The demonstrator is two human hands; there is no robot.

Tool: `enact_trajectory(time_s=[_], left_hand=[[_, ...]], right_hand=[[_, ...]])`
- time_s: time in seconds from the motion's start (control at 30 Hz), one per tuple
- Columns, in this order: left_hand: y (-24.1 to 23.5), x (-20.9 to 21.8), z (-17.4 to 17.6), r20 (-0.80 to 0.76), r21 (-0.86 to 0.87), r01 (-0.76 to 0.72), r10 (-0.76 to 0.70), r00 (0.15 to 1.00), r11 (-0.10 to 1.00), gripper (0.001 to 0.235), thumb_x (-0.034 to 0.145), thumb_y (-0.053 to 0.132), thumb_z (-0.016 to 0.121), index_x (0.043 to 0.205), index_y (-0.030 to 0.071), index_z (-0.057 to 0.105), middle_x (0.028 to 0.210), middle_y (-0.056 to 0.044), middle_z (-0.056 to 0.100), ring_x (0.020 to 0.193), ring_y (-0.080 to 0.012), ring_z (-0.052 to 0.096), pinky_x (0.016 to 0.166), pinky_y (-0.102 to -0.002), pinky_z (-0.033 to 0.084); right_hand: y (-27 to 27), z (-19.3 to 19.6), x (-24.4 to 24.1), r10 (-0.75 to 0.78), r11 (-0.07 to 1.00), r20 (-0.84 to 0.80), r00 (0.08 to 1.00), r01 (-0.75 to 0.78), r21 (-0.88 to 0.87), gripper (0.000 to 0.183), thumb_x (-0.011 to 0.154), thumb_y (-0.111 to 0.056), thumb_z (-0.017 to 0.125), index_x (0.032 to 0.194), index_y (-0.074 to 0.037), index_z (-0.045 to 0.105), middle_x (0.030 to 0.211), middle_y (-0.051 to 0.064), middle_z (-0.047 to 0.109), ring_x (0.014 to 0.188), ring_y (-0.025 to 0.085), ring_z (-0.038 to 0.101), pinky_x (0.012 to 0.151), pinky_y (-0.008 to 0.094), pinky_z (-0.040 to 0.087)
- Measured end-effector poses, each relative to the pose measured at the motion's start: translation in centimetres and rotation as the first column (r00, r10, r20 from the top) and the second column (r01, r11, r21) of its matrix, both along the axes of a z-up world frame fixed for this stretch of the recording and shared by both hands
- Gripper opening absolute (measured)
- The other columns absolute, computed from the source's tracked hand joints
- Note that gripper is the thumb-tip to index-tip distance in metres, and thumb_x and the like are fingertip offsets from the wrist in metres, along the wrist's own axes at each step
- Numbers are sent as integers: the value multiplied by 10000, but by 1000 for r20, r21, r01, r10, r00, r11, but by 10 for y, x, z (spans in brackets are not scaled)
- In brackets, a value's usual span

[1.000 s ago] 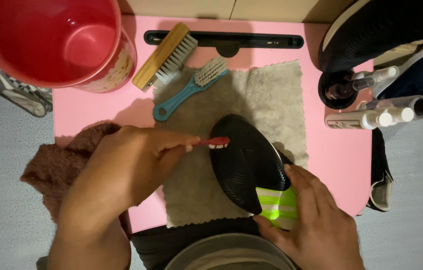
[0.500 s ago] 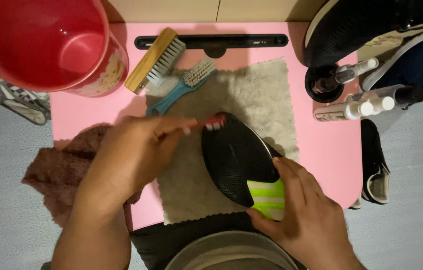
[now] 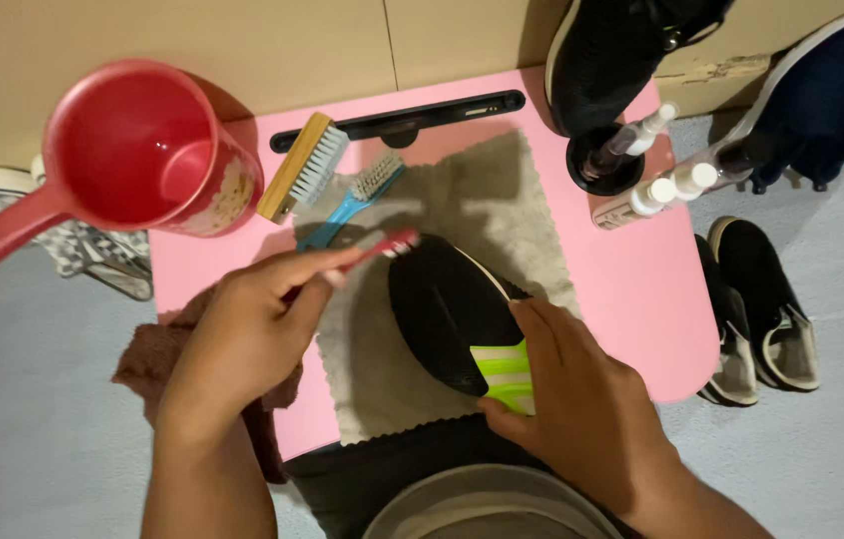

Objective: The person cleans the sole of a shoe using a small brush and then wipes the area with a cloth.

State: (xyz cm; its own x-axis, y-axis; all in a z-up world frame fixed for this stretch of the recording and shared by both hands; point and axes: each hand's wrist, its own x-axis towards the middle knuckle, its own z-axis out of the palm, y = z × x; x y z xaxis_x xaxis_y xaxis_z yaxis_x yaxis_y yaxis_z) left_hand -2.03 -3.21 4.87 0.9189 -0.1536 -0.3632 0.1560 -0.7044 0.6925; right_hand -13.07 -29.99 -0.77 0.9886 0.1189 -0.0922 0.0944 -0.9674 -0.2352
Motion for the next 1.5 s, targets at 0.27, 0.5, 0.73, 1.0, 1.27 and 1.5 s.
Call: enact_trajectory(time_s=[0.27, 0.5, 0.73, 1.0, 1.27, 1.5], left_hand=[[16, -31, -60, 526, 64, 24, -54, 849, 998, 318, 968, 45, 624, 1266, 15, 730, 1205, -140, 749, 1079, -285, 708, 982, -383, 522], [-4, -20, -93, 658, 170, 58, -157, 737, 984, 268, 955, -3, 665, 1215, 21, 723, 1096, -131, 719, 999, -327, 695, 849, -437, 566], [-4, -20, -103, 608, 227, 63, -192, 770, 972, 299, 929, 21, 678, 1229, 20, 676, 1048, -148, 664, 1007, -352, 648, 829, -452, 542], [70, -81, -36, 608, 272, -149, -50, 792, 951, 172, 1000, 103, 710, 1145, 31, 768, 1099, -120, 762, 997, -278, 723, 908, -388, 548], [108, -140, -58, 429, 428, -317, 118, 895, 846, 198, 931, 248, 772, 1078, 135, 703, 992, -26, 715, 857, -235, 698, 723, -414, 534], [120, -126, -48, 104, 520, -472, 495, 862, 712, 319, 981, 420, 622, 1032, 124, 730, 1005, -64, 814, 983, -415, 709, 798, -529, 505]], right_hand=[[-4, 0, -3, 132, 987, 192, 972, -110, -121, 944, 686, -618, 807, 1411, -75, 541, 1366, 39, 624, 1223, 150, 645, 578, 341, 637], [-3, -9, -6, 70, 994, 164, 984, -55, -96, 1006, 631, -644, 828, 1435, -117, 532, 1419, 28, 621, 1248, 177, 653, 605, 400, 642], [-2, -6, -7, 61, 993, 145, 988, -45, -108, 1003, 600, -616, 824, 1445, -151, 547, 1439, 14, 629, 1261, 151, 647, 639, 402, 654], [-1, -8, -7, 66, 968, 157, 985, -25, -249, 1034, 602, -734, 755, 1455, -187, 550, 1462, -53, 634, 1185, 116, 698, 587, 373, 652], [0, -19, -13, 132, 917, 303, 944, 0, -399, 972, 680, -790, 683, 1465, -217, 645, 1418, -109, 720, 1165, 25, 729, 614, 274, 621], [5, -13, -10, 63, 922, 168, 984, 7, -386, 1071, 601, -816, 683, 1493, -230, 596, 1392, -104, 695, 1175, 73, 730, 611, 366, 666]])
